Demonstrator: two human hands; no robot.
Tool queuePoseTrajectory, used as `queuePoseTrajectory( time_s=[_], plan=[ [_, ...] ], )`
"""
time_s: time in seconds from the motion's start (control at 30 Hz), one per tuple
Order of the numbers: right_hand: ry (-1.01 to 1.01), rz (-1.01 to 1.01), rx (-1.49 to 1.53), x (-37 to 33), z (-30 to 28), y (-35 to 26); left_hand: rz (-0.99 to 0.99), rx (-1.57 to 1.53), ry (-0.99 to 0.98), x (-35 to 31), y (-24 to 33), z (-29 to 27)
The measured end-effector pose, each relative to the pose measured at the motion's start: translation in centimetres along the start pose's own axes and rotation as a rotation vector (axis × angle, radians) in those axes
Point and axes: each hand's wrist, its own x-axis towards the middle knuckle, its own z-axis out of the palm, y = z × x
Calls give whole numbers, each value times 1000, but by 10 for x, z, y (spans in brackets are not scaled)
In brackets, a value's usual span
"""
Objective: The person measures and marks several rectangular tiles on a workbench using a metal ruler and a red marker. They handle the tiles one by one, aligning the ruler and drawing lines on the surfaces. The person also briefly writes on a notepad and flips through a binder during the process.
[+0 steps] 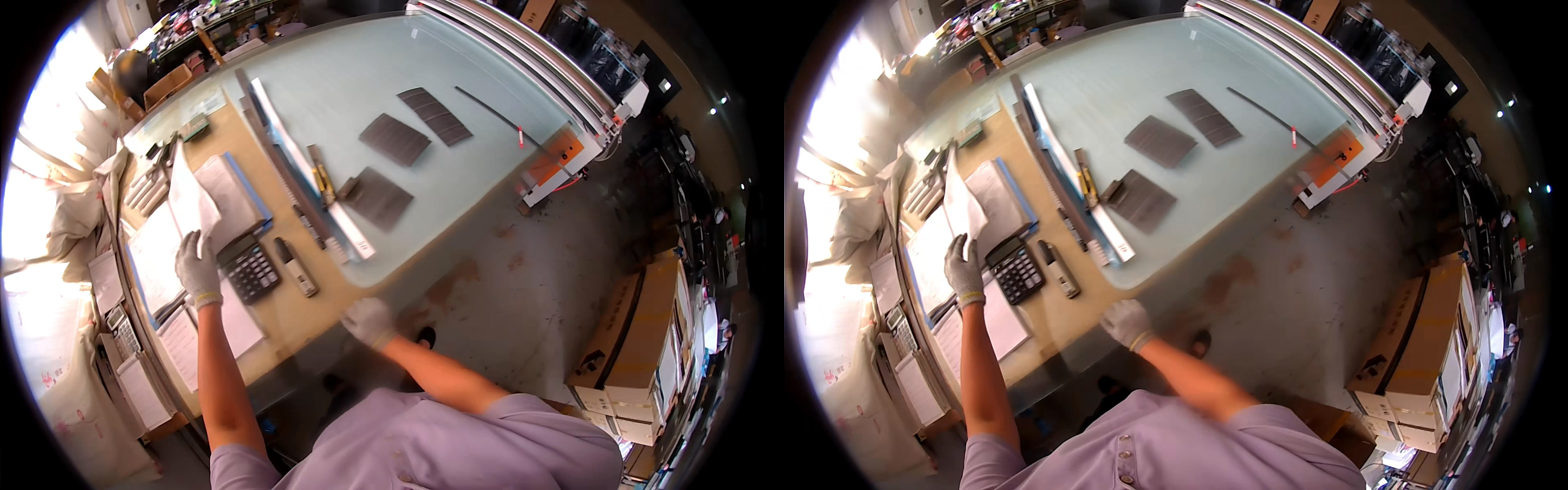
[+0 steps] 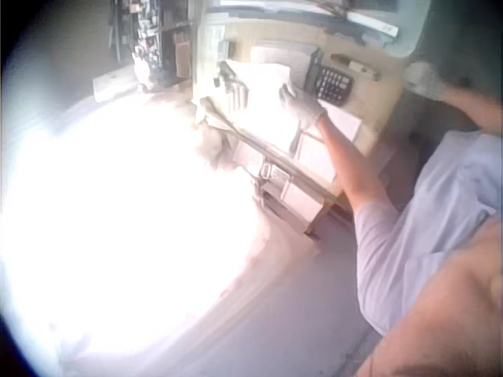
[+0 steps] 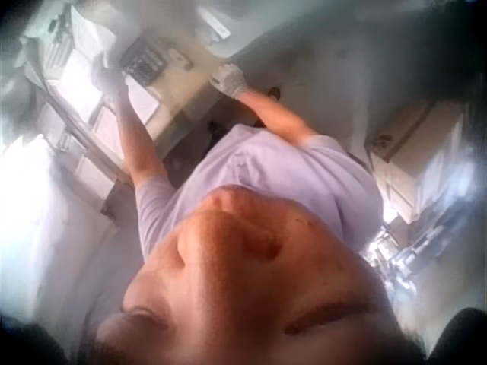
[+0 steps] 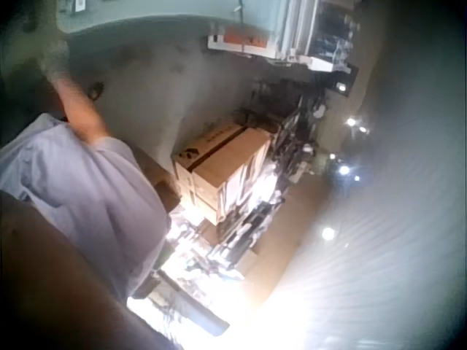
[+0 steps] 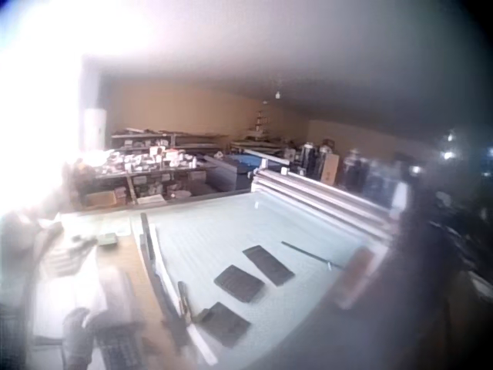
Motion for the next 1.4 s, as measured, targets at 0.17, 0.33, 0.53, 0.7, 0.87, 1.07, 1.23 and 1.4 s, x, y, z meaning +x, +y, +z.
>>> queuePoseTrajectory(
  time_s=[0.17, 0.33, 0.53, 0.7, 0.87, 1.07, 1.23, 1.4],
  plan=[
    [-8, 80, 387, 6, -82, 67, 67, -393, -286, -105, 162, 45],
    [-99, 591, 62, -34, -189, 216, 306, -296, -548, -209, 291, 101],
    [60, 786, -32, -44, -256, 359, 366, -249, -553, -204, 381, 176],
    [189, 754, 66, 3, -251, 446, 383, -161, -411, -155, 414, 244],
    [214, 713, -229, 88, -260, 564, 221, -17, -341, -82, 440, 309],
    [130, 925, -454, 175, -295, 693, 85, 164, -521, -14, 459, 332],
    [-255, 1032, -585, 205, -292, 741, 84, 128, -577, -10, 446, 331],
    [-453, 1028, -319, 230, -325, 695, 77, 95, -477, -14, 432, 326]
  ],
)
